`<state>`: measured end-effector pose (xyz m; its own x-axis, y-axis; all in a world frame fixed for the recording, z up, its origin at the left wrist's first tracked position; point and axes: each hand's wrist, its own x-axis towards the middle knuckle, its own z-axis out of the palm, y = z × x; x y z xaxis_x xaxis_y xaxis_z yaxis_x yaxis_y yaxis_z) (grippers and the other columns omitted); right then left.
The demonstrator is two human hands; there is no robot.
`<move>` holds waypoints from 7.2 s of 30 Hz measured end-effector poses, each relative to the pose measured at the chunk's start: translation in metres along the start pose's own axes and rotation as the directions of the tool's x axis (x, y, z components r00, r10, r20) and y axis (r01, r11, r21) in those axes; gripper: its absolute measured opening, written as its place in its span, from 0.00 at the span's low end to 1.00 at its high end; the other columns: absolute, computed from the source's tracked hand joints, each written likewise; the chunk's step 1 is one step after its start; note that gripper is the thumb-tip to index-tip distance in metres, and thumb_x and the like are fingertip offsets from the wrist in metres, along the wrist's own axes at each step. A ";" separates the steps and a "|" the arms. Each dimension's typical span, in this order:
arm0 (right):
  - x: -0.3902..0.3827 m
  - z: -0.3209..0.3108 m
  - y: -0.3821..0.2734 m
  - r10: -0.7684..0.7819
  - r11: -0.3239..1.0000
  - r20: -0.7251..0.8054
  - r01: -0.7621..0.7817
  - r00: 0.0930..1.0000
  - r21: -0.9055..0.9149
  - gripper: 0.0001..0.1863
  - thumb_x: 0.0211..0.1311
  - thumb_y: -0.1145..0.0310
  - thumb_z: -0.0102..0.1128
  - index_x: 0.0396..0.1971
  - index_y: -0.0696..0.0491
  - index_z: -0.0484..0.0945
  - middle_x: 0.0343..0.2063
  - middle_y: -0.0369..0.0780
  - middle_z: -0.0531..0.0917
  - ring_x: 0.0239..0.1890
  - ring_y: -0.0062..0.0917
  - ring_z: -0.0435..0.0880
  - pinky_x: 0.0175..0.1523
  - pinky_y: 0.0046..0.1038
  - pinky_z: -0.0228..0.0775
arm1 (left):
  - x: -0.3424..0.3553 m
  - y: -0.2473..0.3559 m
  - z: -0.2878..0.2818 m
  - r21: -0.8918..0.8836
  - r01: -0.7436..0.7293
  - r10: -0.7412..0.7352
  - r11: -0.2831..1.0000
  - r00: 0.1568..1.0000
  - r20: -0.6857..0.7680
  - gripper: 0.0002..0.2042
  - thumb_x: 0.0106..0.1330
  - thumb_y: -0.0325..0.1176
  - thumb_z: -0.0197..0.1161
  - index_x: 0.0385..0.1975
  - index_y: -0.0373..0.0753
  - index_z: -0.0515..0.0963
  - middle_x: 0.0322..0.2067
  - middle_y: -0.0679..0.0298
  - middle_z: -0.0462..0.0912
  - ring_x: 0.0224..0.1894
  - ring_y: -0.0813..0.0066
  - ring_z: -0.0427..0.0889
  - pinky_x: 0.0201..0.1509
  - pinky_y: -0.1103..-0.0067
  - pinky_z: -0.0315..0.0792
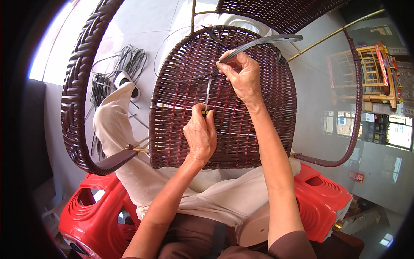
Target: The person weaves replacement wicker strips into the seat of a chair, using a screwdriver to pry open gaps and guide the material through the existing weave.
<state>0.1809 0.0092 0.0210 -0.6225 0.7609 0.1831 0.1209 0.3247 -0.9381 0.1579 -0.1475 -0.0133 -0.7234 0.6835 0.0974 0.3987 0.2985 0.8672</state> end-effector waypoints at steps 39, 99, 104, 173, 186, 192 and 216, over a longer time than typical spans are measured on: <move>0.017 -0.002 0.029 0.261 0.952 0.127 -0.278 0.957 0.132 0.08 0.41 0.83 0.63 0.22 0.56 0.76 0.20 0.36 0.81 0.20 0.15 0.77 0.22 0.15 0.70 | 0.004 0.005 -0.043 -0.001 0.097 -0.095 0.995 0.970 0.226 0.05 0.61 0.26 0.53 0.31 0.30 0.67 0.13 0.54 0.72 0.13 0.68 0.69 0.18 0.74 0.62; 0.015 0.000 0.035 0.271 0.944 0.110 -0.286 0.956 0.161 0.08 0.40 0.83 0.64 0.22 0.56 0.75 0.20 0.35 0.81 0.19 0.14 0.76 0.22 0.16 0.69 | 0.010 0.011 -0.030 0.064 0.003 -0.014 0.998 0.984 0.178 0.04 0.60 0.25 0.52 0.28 0.32 0.66 0.13 0.48 0.70 0.16 0.48 0.72 0.18 0.64 0.62; 0.015 -0.001 0.035 0.264 0.949 0.107 -0.278 0.959 0.149 0.08 0.40 0.83 0.64 0.22 0.56 0.75 0.20 0.35 0.81 0.20 0.14 0.77 0.23 0.16 0.70 | 0.010 0.010 -0.028 0.059 0.028 -0.039 0.998 0.983 0.180 0.04 0.60 0.25 0.52 0.29 0.31 0.66 0.12 0.48 0.69 0.15 0.50 0.71 0.18 0.66 0.62; 0.028 0.001 0.023 0.418 0.907 0.140 -0.420 0.898 -0.012 0.06 0.43 0.78 0.65 0.23 0.60 0.78 0.16 0.38 0.80 0.13 0.14 0.76 0.15 0.13 0.67 | 0.014 0.006 -0.050 0.173 -0.160 0.118 0.972 0.966 0.229 0.08 0.60 0.29 0.53 0.30 0.28 0.69 0.14 0.47 0.71 0.17 0.49 0.71 0.22 0.64 0.63; 0.027 0.002 0.025 0.412 0.909 0.140 -0.417 0.900 0.004 0.06 0.43 0.79 0.65 0.23 0.60 0.78 0.16 0.38 0.79 0.12 0.14 0.75 0.15 0.13 0.66 | 0.011 0.012 -0.042 0.211 -0.041 -0.017 0.977 0.964 0.267 0.05 0.60 0.26 0.51 0.27 0.31 0.66 0.15 0.47 0.72 0.18 0.48 0.73 0.20 0.63 0.64; 0.027 0.000 0.025 0.415 0.907 0.143 -0.420 0.899 0.012 0.06 0.43 0.78 0.66 0.24 0.60 0.78 0.16 0.38 0.79 0.13 0.14 0.75 0.15 0.13 0.67 | 0.006 0.008 -0.038 0.128 0.029 -0.059 0.991 0.970 0.235 0.06 0.61 0.27 0.51 0.30 0.29 0.69 0.18 0.45 0.72 0.20 0.48 0.73 0.23 0.67 0.64; 0.033 -0.002 0.016 0.486 0.873 0.239 -0.477 0.841 -0.099 0.07 0.47 0.72 0.65 0.26 0.56 0.78 0.19 0.35 0.80 0.16 0.11 0.75 0.20 0.11 0.69 | 0.001 -0.005 -0.029 0.051 -0.084 0.077 0.995 0.990 0.119 0.04 0.60 0.24 0.52 0.31 0.31 0.68 0.16 0.51 0.72 0.16 0.55 0.73 0.19 0.70 0.65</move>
<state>0.1639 0.0410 0.0125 -0.6492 0.6632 -0.3725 0.4790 -0.0239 -0.8775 0.1391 -0.1671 -0.0033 -0.6183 0.7788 0.1052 0.4861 0.2738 0.8299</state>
